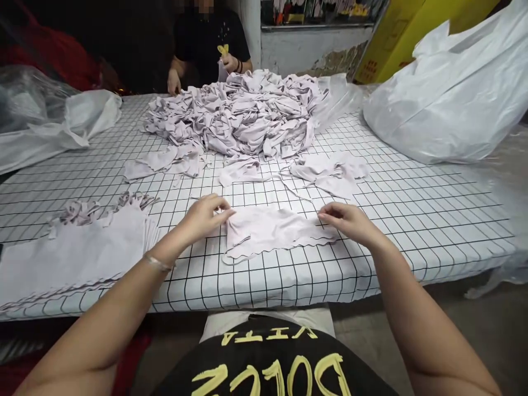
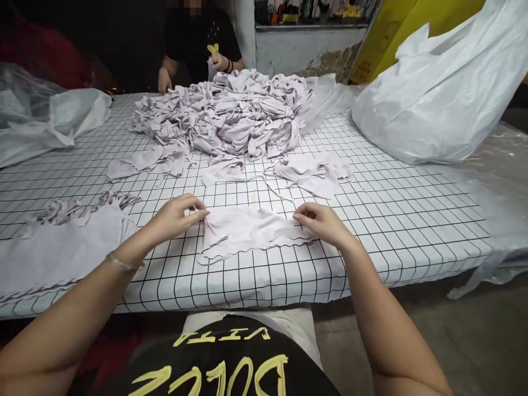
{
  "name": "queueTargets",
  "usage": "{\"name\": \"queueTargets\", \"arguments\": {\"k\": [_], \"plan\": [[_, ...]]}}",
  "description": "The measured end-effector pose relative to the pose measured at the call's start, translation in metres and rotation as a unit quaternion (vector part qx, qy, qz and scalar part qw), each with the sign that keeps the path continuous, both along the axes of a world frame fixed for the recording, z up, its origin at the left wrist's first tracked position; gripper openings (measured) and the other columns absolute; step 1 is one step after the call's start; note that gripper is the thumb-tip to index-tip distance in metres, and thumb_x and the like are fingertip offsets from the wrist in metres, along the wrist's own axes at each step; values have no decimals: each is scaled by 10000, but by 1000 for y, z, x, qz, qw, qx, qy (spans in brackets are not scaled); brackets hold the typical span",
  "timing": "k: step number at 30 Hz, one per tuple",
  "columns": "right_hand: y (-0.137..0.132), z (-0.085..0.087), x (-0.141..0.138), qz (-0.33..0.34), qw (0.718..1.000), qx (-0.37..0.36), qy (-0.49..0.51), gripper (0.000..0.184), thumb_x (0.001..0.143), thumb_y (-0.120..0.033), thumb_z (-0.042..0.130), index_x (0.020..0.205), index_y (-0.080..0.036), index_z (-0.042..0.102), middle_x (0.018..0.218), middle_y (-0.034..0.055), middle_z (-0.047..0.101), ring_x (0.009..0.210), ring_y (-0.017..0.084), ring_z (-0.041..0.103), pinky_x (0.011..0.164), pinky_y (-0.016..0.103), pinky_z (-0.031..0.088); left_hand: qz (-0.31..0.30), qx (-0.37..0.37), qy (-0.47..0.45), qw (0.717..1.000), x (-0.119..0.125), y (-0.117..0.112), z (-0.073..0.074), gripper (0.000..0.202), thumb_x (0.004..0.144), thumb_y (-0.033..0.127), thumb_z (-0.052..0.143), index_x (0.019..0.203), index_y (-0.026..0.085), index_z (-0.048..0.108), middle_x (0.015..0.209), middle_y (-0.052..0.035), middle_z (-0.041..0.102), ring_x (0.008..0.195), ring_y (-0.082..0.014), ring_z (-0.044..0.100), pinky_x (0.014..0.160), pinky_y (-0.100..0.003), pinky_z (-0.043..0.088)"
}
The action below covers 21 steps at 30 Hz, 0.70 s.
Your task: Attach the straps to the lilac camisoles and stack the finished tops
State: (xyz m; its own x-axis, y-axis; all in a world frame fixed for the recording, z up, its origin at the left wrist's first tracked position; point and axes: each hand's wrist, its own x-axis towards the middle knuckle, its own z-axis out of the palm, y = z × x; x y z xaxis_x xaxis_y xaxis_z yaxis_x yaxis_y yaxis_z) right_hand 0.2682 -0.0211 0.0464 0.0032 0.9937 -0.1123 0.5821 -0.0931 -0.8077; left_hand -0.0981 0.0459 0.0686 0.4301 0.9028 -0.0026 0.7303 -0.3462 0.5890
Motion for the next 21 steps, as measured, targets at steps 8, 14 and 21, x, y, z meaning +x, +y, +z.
{"name": "queueTargets", "arguments": {"k": [8,14,21], "plan": [[77,-15,-60,203,975,1,-91,323,661,-290,748,975,-236,693,944,40,661,920,216,562,788,338,442,-112,-85,41,989,45,45,-40,184,698,349,700,711,192,606,787,-34,619,819,-211,550,816,-355,388],[89,-1,-57,236,957,-66,155,305,688,-401,739,772,-170,558,716,-23,547,657,108,498,589,239,373,-133,-290,-166,933,44,45,-5,244,694,322,728,848,171,616,766,-4,596,661,-113,537,575,-217,400],[88,47,-19,309,939,-116,97,345,640,-384,811,688,-149,563,637,-43,481,599,87,452,527,221,325,-181,-240,-131,945,20,52,71,287,717,404,737,758,124,693,666,-13,591,608,-96,522,526,-193,404]]}}
